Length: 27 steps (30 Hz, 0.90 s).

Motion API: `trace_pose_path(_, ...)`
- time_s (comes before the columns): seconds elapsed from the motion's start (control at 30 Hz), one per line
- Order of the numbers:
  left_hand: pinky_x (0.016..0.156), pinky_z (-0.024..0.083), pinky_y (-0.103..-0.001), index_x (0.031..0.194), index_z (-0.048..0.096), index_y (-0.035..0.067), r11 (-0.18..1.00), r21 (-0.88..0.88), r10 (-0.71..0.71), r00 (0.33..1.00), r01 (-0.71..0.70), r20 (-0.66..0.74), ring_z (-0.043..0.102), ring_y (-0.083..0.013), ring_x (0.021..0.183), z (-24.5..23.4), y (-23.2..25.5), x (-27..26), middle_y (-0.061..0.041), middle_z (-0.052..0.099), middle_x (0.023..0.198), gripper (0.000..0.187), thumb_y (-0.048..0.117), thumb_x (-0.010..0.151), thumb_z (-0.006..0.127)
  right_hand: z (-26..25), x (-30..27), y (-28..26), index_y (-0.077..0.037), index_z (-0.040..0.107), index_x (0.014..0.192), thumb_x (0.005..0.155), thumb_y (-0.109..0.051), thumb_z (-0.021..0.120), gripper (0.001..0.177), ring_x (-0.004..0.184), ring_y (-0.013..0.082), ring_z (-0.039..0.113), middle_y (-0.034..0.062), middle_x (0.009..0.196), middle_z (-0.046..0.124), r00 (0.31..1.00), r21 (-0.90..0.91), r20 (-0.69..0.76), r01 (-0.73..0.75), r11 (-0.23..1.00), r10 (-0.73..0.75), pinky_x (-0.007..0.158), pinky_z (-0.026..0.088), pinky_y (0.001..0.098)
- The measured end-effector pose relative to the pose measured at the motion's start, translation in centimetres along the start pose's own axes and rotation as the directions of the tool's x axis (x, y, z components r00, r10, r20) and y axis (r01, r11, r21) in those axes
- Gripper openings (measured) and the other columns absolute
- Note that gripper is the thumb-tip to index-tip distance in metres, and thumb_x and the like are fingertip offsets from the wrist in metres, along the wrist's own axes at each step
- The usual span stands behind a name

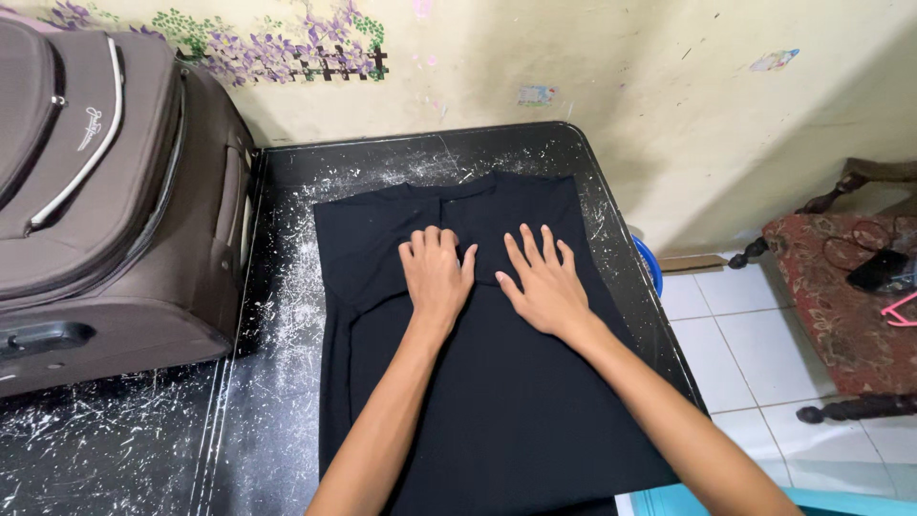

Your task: The person retrieves a black t-shirt from a turquoise wardrobe, places it on a black table, and folds it by hand into a compact rectangle. The person smooths the fabric and aligns the edges during folding.

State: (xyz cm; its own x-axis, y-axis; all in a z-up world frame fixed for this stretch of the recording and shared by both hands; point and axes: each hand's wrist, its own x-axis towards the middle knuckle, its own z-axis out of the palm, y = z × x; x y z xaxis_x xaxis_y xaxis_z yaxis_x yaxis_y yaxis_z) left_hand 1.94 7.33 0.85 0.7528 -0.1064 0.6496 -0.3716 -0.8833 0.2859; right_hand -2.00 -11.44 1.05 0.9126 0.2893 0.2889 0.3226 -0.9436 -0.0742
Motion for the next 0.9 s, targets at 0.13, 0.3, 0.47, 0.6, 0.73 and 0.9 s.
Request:
trace_pose_path(0.13,0.085,0.039,-0.043,0.094,0.065,0.007,0.986,-0.150,0.082,0.996,-0.079,0.018,0.057,-0.0266,0.092,0.5,-0.5,0.0,-0.007,0.061,0.092,0.015,0.019,0.091,0.073,0.0,-0.1,-0.4,-0.007,0.040,0.155,0.102,-0.047,0.043,0.066,0.148,0.0463,0.030,0.0219,0.161,0.036,1.000,-0.053,-0.024,0.000,0.999,-0.001,0.117,0.024,0.0582)
trace_pose_path(0.3,0.085,0.039,-0.042,0.098,0.063,0.006,0.976,-0.215,0.041,0.999,-0.035,0.026,0.060,-0.0253,0.086,0.8,-0.5,0.1,-0.006,0.067,0.091,0.011,0.015,0.097,0.069,0.1,-0.1,-0.2,-0.008,0.039,0.155,0.103,-0.047,0.043,0.066,0.148,0.0467,0.028,0.0216,0.161,0.035,1.000,-0.038,-0.005,-0.022,0.999,0.022,0.116,0.023,0.0585)
trace_pose_path(0.47,0.082,0.039,-0.043,0.104,0.063,0.003,0.947,-0.282,-0.125,0.985,0.153,0.115,0.062,-0.0261,0.085,0.9,-0.4,0.4,-0.009,0.068,0.090,0.017,0.018,0.099,0.068,-0.2,-0.2,-0.4,-0.007,0.040,0.155,0.102,-0.047,0.044,0.066,0.148,0.0467,0.028,0.0225,0.160,0.036,1.000,-0.037,-0.012,-0.013,0.999,0.012,0.116,0.023,0.0585)
trace_pose_path(0.6,0.085,0.039,-0.043,0.120,0.066,0.000,0.991,-0.123,-0.058,0.998,0.056,-0.016,0.059,-0.0287,0.098,2.3,-1.2,1.9,-0.014,0.066,0.108,0.025,0.010,0.098,0.064,-0.5,0.0,-0.5,-0.007,0.047,0.151,0.101,-0.046,0.049,0.063,0.147,0.0449,0.032,0.0216,0.158,0.040,0.999,0.006,-0.044,-0.021,1.000,0.021,0.116,0.024,0.0575)
trace_pose_path(0.73,0.088,0.039,-0.040,0.123,0.069,0.002,0.997,0.015,0.070,0.997,-0.071,0.010,0.056,-0.0275,0.104,3.9,-2.8,2.8,-0.010,0.065,0.116,0.042,0.004,0.082,0.065,-1.1,-0.4,-0.5,-0.014,0.055,0.145,0.100,-0.047,0.055,0.056,0.148,0.0398,0.037,0.0153,0.156,0.046,0.999,0.105,-0.017,-0.047,0.993,0.049,0.119,0.027,0.0515)
trace_pose_path(0.9,0.086,0.038,-0.043,0.107,0.074,0.003,0.989,0.014,0.146,0.987,-0.148,0.068,0.055,-0.0283,0.100,4.8,-4.0,4.2,-0.009,0.066,0.102,0.020,0.010,0.088,0.072,-2.6,-1.0,0.4,-0.012,0.043,0.153,0.100,-0.051,0.052,0.066,0.154,0.0391,0.022,0.0176,0.163,0.032,0.988,0.224,0.154,-0.015,0.975,-0.020,0.120,0.017,0.0529)
